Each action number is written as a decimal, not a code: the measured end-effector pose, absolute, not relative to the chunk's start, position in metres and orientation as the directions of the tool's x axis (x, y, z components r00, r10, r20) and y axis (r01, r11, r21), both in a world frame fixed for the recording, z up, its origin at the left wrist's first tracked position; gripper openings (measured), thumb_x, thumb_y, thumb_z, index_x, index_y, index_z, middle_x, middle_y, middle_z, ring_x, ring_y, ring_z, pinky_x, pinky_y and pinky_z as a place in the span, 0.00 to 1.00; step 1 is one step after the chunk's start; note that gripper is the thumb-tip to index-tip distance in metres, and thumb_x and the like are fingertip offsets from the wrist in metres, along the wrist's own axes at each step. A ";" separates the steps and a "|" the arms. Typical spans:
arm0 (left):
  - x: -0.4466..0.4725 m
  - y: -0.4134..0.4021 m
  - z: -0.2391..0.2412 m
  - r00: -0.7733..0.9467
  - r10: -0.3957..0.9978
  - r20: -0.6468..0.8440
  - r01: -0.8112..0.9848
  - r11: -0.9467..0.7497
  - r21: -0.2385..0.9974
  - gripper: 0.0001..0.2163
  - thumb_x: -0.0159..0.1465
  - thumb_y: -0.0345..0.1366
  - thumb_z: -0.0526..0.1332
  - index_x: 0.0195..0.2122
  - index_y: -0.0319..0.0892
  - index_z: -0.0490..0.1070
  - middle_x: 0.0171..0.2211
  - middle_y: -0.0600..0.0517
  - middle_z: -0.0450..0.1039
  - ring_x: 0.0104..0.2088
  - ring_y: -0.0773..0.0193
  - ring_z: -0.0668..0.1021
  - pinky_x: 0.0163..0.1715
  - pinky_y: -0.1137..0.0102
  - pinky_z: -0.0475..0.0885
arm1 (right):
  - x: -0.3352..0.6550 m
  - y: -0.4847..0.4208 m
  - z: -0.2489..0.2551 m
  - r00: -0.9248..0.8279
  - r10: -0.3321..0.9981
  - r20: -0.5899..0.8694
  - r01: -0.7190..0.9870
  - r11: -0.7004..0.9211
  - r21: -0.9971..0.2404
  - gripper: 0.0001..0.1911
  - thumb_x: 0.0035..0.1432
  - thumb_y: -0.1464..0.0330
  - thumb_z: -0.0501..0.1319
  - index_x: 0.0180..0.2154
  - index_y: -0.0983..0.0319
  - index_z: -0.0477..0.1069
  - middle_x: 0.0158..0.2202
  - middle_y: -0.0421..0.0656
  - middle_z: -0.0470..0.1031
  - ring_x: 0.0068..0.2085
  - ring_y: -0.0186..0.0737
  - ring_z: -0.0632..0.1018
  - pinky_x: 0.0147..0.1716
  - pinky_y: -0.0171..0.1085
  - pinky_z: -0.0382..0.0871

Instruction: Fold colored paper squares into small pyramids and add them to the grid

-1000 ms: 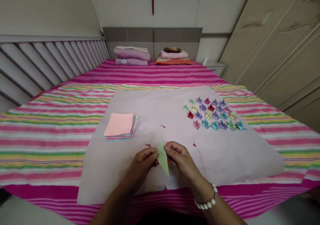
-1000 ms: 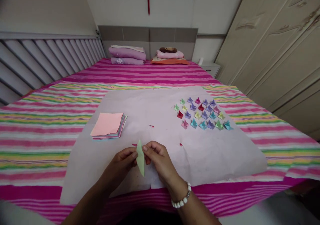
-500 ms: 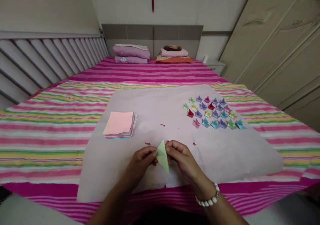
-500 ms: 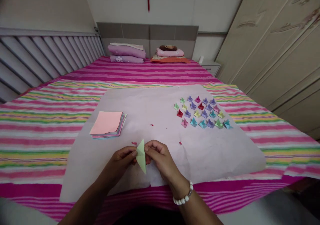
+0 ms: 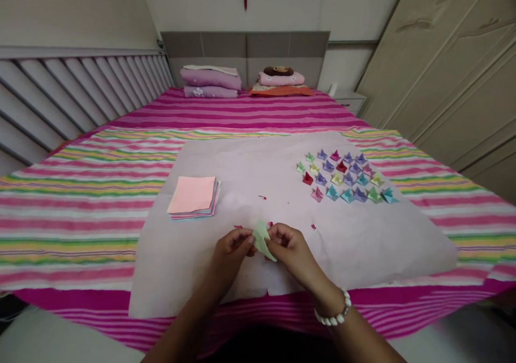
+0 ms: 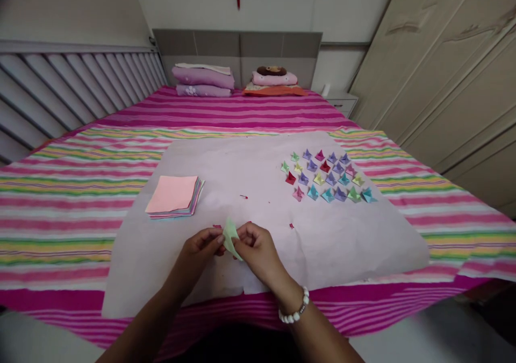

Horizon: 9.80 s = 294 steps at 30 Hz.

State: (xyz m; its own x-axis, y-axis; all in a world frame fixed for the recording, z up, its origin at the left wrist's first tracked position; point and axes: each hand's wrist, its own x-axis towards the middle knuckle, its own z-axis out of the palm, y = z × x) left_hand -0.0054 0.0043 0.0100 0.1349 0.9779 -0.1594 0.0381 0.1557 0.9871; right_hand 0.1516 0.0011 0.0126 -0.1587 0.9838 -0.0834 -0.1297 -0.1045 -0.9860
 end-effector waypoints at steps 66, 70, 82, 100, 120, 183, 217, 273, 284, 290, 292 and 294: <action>-0.009 -0.010 0.015 0.211 0.936 0.283 0.532 -0.352 0.770 0.16 0.63 0.33 0.56 0.53 0.42 0.65 0.42 0.46 0.75 0.37 0.62 0.78 0.38 0.66 0.74 | 0.139 0.003 0.010 0.063 0.953 0.297 0.399 0.249 -0.882 0.10 0.46 0.78 0.54 0.26 0.61 0.71 0.26 0.41 0.72 0.29 0.38 0.73 0.29 0.35 0.65; -0.021 -0.015 0.020 0.405 0.818 0.409 0.493 -0.572 0.656 0.15 0.62 0.25 0.55 0.48 0.46 0.69 0.64 0.43 0.55 0.62 0.54 0.63 0.57 0.56 0.65 | 0.141 0.006 0.007 0.076 0.982 0.171 0.357 0.133 -0.925 0.07 0.45 0.76 0.55 0.24 0.62 0.70 0.23 0.40 0.71 0.27 0.37 0.71 0.27 0.34 0.64; -0.029 -0.004 0.030 0.541 0.812 0.219 0.407 -0.481 0.776 0.15 0.55 0.34 0.67 0.45 0.49 0.72 0.58 0.46 0.67 0.59 0.54 0.68 0.57 0.53 0.65 | 0.147 0.005 0.016 -0.114 0.992 -0.055 -0.043 -0.061 -0.997 0.04 0.45 0.70 0.60 0.25 0.62 0.73 0.18 0.35 0.69 0.20 0.32 0.67 0.20 0.31 0.61; -0.030 0.005 0.047 0.484 0.850 0.206 0.284 -0.375 0.882 0.03 0.62 0.32 0.61 0.33 0.44 0.75 0.43 0.49 0.77 0.45 0.62 0.76 0.46 0.67 0.70 | 0.156 0.004 0.022 -0.297 0.944 -0.143 -0.153 -0.195 -0.969 0.19 0.54 0.54 0.62 0.25 0.64 0.73 0.18 0.38 0.70 0.20 0.31 0.68 0.22 0.31 0.60; -0.017 0.004 0.046 0.380 0.925 0.016 -0.028 -0.005 1.000 0.07 0.60 0.36 0.62 0.28 0.40 0.72 0.24 0.55 0.70 0.29 0.67 0.72 0.33 0.72 0.66 | 0.154 -0.005 0.023 -0.377 0.926 -0.017 -0.140 -0.075 -0.987 0.17 0.52 0.55 0.66 0.30 0.63 0.76 0.25 0.40 0.74 0.20 0.28 0.67 0.20 0.31 0.62; -0.021 0.003 0.033 0.232 0.972 -0.021 -0.153 0.058 0.987 0.11 0.56 0.33 0.67 0.38 0.42 0.67 0.33 0.54 0.76 0.34 0.67 0.77 0.37 0.71 0.70 | 0.144 -0.014 0.005 -0.203 0.977 -0.059 -0.141 -0.089 -0.986 0.19 0.49 0.54 0.67 0.23 0.62 0.67 0.20 0.40 0.75 0.16 0.28 0.62 0.17 0.31 0.53; -0.021 -0.002 0.047 0.310 0.951 -0.006 0.015 0.002 1.000 0.06 0.58 0.35 0.64 0.35 0.40 0.77 0.30 0.52 0.76 0.32 0.65 0.74 0.35 0.71 0.69 | 0.155 -0.008 0.013 -0.058 0.993 0.102 -0.260 0.084 -0.962 0.25 0.47 0.62 0.71 0.49 0.56 0.71 0.33 0.38 0.70 0.26 0.30 0.68 0.25 0.33 0.64; -0.009 -0.004 0.043 0.128 0.983 -0.129 0.055 0.123 0.991 0.13 0.49 0.41 0.71 0.19 0.39 0.72 0.19 0.57 0.67 0.24 0.70 0.68 0.26 0.73 0.61 | 0.152 -0.006 0.020 -0.153 0.988 0.022 -0.230 -0.014 -0.973 0.12 0.47 0.62 0.71 0.25 0.62 0.72 0.21 0.36 0.68 0.23 0.31 0.65 0.23 0.32 0.57; -0.014 -0.005 0.046 0.045 0.982 0.186 0.337 -0.190 0.922 0.10 0.60 0.38 0.63 0.23 0.42 0.75 0.24 0.53 0.73 0.29 0.63 0.74 0.32 0.70 0.66 | 0.149 0.000 0.014 0.043 0.998 0.052 -0.197 0.059 -0.979 0.08 0.50 0.64 0.68 0.31 0.61 0.76 0.25 0.39 0.73 0.28 0.35 0.70 0.30 0.35 0.65; -0.010 -0.010 0.033 0.020 0.770 0.638 0.679 -0.478 0.556 0.03 0.60 0.34 0.64 0.31 0.45 0.78 0.30 0.51 0.79 0.33 0.60 0.77 0.38 0.66 0.66 | 0.135 -0.012 0.013 0.206 0.971 0.125 -0.161 0.160 -0.974 0.12 0.50 0.62 0.68 0.36 0.60 0.75 0.31 0.42 0.75 0.34 0.39 0.74 0.36 0.38 0.69; -0.009 -0.011 0.029 0.078 0.715 0.695 0.735 -0.512 0.445 0.04 0.60 0.34 0.63 0.33 0.46 0.78 0.31 0.50 0.80 0.33 0.60 0.77 0.37 0.65 0.65 | 0.130 -0.016 0.015 0.051 0.991 0.123 -0.244 0.131 -0.961 0.15 0.50 0.60 0.69 0.40 0.60 0.75 0.36 0.44 0.77 0.38 0.42 0.76 0.40 0.41 0.70; -0.007 -0.011 0.025 0.130 0.690 0.712 0.763 -0.528 0.373 0.05 0.61 0.34 0.62 0.35 0.47 0.78 0.33 0.50 0.81 0.34 0.60 0.77 0.37 0.65 0.64 | 0.127 -0.018 0.018 -0.034 0.993 0.111 -0.329 0.094 -0.940 0.19 0.49 0.60 0.69 0.43 0.59 0.75 0.37 0.44 0.79 0.40 0.44 0.77 0.42 0.42 0.71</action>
